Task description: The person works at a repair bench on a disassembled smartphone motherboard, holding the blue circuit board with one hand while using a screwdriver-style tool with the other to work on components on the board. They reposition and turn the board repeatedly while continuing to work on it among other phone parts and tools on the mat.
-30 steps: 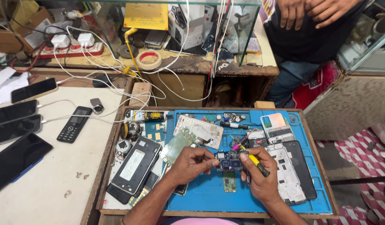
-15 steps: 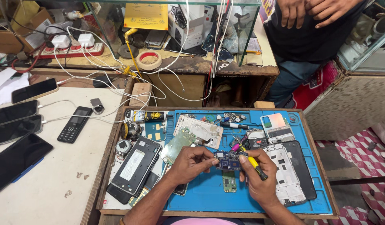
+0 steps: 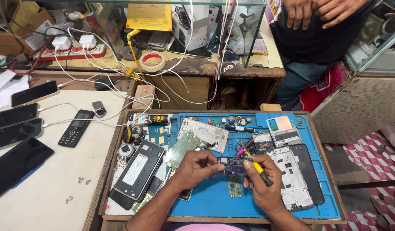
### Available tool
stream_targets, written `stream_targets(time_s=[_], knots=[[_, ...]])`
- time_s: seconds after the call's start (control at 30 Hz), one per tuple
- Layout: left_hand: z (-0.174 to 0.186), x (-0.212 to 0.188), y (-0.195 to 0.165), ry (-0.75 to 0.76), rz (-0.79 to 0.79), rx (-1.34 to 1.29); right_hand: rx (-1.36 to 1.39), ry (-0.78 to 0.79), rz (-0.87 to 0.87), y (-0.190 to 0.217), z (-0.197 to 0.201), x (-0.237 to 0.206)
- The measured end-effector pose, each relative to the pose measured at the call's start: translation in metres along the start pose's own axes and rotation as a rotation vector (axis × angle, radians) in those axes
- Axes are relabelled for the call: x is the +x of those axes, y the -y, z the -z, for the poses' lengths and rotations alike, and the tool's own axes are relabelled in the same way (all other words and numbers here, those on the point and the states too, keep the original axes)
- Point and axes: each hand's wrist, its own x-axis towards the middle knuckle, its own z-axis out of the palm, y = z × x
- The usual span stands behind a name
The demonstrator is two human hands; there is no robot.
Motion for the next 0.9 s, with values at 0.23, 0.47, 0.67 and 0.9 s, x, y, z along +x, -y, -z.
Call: stream_targets(time_s=[0.23,0.47,0.67,0.9], knots=[[-0.004,0.001,0.002,0.001,-0.071,-0.018,0.041,-0.007,-0.024,-0.002,0.004,0.006],[0.002,-0.003,-0.005,-0.238,-0.119,0.133,0.296,-0.033,-0.107,-0.007,0.006,0.010],[0.019,-0.031,-0.099,-0.453,-0.630,-0.092,0.363,-0.014,-0.180,-0.008,0.004,0.008],[0.044,-0.078,-0.168,-0.288,-1.350,-0.253,0.291,0.041,-0.259,-0.013,-0.001,0.002]])
